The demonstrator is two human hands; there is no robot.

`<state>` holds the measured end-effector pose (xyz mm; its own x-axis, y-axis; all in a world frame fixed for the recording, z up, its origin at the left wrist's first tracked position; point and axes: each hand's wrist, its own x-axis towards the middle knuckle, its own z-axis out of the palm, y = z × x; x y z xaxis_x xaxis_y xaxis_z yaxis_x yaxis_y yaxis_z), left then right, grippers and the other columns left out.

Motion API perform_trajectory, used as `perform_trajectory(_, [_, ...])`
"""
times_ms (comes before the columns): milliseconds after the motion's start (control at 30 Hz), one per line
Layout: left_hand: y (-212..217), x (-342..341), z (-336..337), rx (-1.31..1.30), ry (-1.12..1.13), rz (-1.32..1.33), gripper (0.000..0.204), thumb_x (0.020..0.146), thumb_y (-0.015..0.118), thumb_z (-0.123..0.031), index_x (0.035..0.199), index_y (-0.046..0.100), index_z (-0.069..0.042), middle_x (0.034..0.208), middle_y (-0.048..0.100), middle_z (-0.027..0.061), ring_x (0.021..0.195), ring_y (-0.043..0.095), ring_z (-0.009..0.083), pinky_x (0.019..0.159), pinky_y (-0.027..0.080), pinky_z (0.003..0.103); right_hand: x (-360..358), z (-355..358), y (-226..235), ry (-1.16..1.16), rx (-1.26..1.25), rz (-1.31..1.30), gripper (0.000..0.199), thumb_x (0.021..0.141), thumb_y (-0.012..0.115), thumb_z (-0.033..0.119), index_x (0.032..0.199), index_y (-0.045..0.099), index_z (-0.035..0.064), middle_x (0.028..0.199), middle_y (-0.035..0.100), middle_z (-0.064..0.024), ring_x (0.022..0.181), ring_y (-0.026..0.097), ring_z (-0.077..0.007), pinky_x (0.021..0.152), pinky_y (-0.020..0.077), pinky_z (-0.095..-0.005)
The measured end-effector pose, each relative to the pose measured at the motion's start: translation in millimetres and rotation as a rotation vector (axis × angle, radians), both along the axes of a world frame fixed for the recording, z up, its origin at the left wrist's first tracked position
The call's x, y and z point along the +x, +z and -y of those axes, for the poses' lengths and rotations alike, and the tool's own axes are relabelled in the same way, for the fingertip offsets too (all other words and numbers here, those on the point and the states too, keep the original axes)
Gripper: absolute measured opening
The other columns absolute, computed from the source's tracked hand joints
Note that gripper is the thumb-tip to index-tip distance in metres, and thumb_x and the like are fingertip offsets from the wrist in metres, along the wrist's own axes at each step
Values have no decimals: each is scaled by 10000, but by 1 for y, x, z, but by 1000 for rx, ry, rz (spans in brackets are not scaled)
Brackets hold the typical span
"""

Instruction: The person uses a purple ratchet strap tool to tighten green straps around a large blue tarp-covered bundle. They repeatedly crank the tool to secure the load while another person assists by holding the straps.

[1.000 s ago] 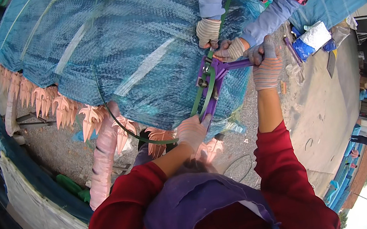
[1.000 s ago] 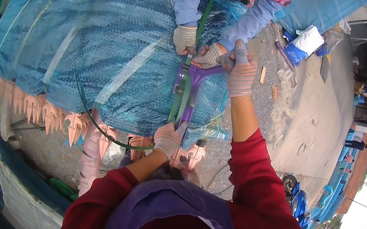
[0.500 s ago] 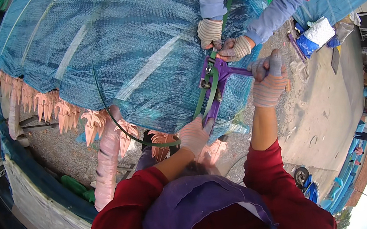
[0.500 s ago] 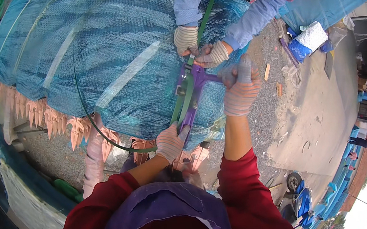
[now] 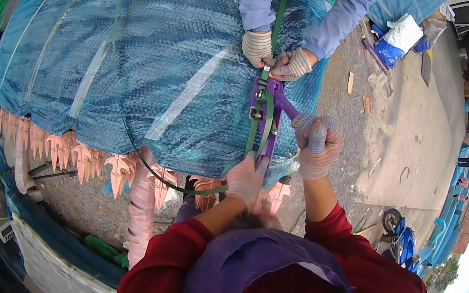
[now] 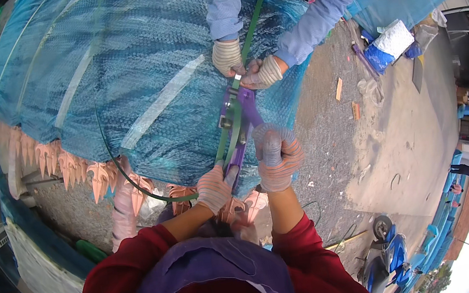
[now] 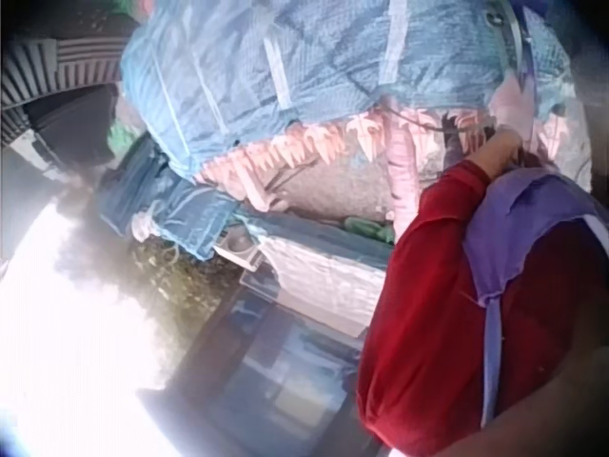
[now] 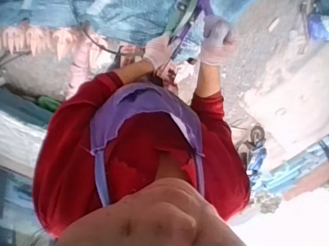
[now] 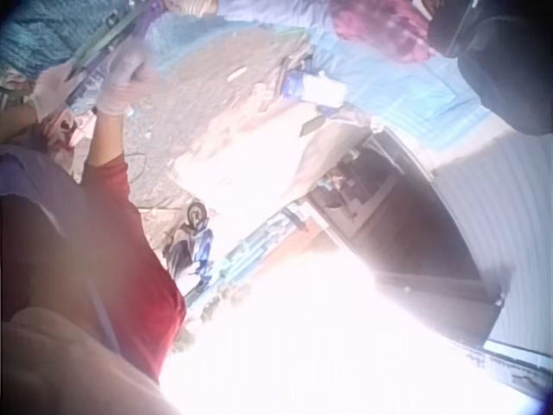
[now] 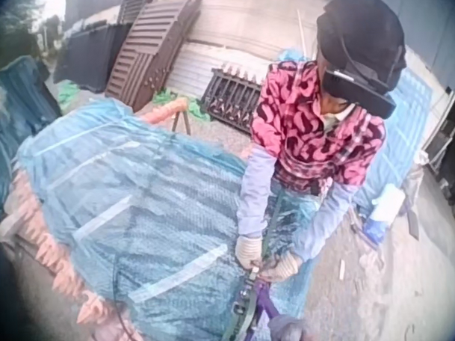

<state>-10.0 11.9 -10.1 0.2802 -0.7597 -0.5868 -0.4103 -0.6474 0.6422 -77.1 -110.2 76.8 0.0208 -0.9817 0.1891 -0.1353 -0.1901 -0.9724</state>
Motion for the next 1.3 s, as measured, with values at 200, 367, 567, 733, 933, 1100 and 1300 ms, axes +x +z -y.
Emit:
perform_trajectory(200, [-34,-10,-10,-223,-221,219,348,920,457,-362,1140,512,-99,936,615,191,799,627,351,682,480,429,16,76,16,5,156,213,337,837,652,300,610,503,101,597,496,24,546,446,-79,526,342,-239])
perform_trajectory(367, [-14,-4,-4,-206,-97,142,347,923,470,-370,1116,519,-86,918,634,197,825,622,364,715,475,436,18,88,22,58,81,100,363,926,551,318,647,448,109,458,391,-7,380,343,-103,440,339,-293])
perform_trajectory(567, [12,8,7,2,49,-67,389,913,496,-406,1076,519,-54,896,644,208,842,615,382,739,473,446,3,-5,14,-4,-155,-67,377,870,609,304,599,487,73,532,504,-10,438,415,-70,409,294,-239])
perform_trajectory(733, [13,9,8,-14,-16,-46,404,914,494,-404,1087,513,-40,883,642,201,844,611,391,740,475,456,10,-4,11,39,2,129,370,863,621,303,597,482,86,539,527,-16,427,428,-74,401,293,-235])
perform_trajectory(933, [0,6,2,-89,-44,-40,422,920,479,-405,1081,517,-17,874,637,210,839,611,394,752,480,451,31,31,23,-61,40,126,387,855,625,334,606,457,90,476,417,0,366,355,-64,367,233,-233])
perform_trajectory(1100, [6,7,7,-60,25,-103,426,918,476,-415,1070,524,-20,871,639,211,835,616,381,752,479,449,27,78,13,-61,-143,-74,246,855,625,223,673,514,99,556,502,4,457,423,-66,430,286,-221])
perform_trajectory(1300, [1,7,5,-68,-38,33,418,911,486,-425,1072,527,-41,881,647,199,838,617,373,746,476,449,13,15,27,52,42,93,356,853,639,315,619,487,93,512,470,-1,427,404,-72,407,274,-240])
